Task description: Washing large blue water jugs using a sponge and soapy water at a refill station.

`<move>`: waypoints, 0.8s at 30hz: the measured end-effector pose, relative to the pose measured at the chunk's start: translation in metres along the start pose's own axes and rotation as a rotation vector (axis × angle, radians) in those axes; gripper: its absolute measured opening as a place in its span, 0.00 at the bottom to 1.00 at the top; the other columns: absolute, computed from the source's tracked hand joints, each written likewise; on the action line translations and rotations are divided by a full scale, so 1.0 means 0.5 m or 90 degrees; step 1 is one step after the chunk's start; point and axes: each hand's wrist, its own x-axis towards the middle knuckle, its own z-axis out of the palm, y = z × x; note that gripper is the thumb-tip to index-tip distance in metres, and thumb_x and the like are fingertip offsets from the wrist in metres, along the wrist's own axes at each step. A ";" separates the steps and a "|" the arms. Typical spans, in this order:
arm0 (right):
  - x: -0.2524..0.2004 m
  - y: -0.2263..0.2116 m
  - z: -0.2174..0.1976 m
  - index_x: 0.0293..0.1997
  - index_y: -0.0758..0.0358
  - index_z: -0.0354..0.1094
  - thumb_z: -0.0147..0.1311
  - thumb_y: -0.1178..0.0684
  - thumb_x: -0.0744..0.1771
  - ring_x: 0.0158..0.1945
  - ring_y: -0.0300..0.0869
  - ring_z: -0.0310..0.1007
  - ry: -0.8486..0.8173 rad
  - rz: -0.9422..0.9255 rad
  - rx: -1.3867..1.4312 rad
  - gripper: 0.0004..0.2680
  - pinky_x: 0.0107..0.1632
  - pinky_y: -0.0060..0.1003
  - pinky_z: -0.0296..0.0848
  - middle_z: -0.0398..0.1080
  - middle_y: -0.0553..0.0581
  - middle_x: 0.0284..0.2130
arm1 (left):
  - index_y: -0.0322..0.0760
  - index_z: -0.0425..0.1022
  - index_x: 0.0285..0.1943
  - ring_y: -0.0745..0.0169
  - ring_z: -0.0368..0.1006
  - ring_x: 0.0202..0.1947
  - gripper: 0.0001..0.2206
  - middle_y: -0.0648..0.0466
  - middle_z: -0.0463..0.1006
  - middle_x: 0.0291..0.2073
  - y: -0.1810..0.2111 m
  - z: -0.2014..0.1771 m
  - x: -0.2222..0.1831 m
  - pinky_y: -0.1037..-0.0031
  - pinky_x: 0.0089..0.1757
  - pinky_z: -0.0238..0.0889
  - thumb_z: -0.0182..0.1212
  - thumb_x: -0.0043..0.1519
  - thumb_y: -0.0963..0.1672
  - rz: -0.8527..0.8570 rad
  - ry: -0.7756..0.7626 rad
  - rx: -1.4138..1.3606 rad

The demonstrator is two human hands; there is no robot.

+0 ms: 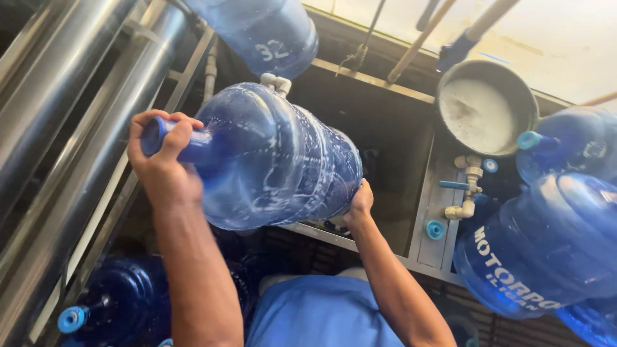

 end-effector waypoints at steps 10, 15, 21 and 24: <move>-0.027 -0.086 -0.061 0.34 0.57 0.72 0.51 0.45 0.64 0.38 0.43 0.74 -0.082 0.077 0.186 0.09 0.49 0.43 0.73 0.71 0.55 0.31 | 0.31 0.66 0.38 0.45 0.79 0.35 0.17 0.37 0.77 0.30 0.031 0.163 0.016 0.62 0.44 0.70 0.72 0.46 0.36 0.021 -0.330 -0.069; 0.037 -0.124 -0.090 0.25 0.54 0.70 0.54 0.47 0.60 0.33 0.42 0.75 -0.111 0.041 0.263 0.05 0.44 0.44 0.73 0.70 0.54 0.25 | 0.36 0.71 0.39 0.65 0.77 0.33 0.15 0.49 0.75 0.27 -0.008 0.273 -0.002 0.77 0.43 0.69 0.69 0.49 0.32 0.047 0.143 0.098; -0.024 -0.199 -0.149 0.15 0.46 0.49 0.42 0.52 0.67 0.16 0.34 0.51 -0.259 0.055 0.356 0.15 0.22 0.30 0.53 0.52 0.41 0.12 | 0.40 0.72 0.46 0.54 0.84 0.42 0.18 0.50 0.82 0.37 0.060 0.238 0.033 0.62 0.61 0.70 0.73 0.49 0.44 0.013 -0.761 -0.077; -0.030 -0.210 -0.141 0.16 0.51 0.56 0.42 0.51 0.65 0.20 0.42 0.63 -0.282 0.045 0.310 0.12 0.25 0.38 0.68 0.61 0.48 0.14 | 0.40 0.69 0.55 0.56 0.81 0.53 0.16 0.50 0.80 0.48 0.056 0.289 -0.017 0.68 0.58 0.79 0.67 0.60 0.41 0.012 -0.531 0.053</move>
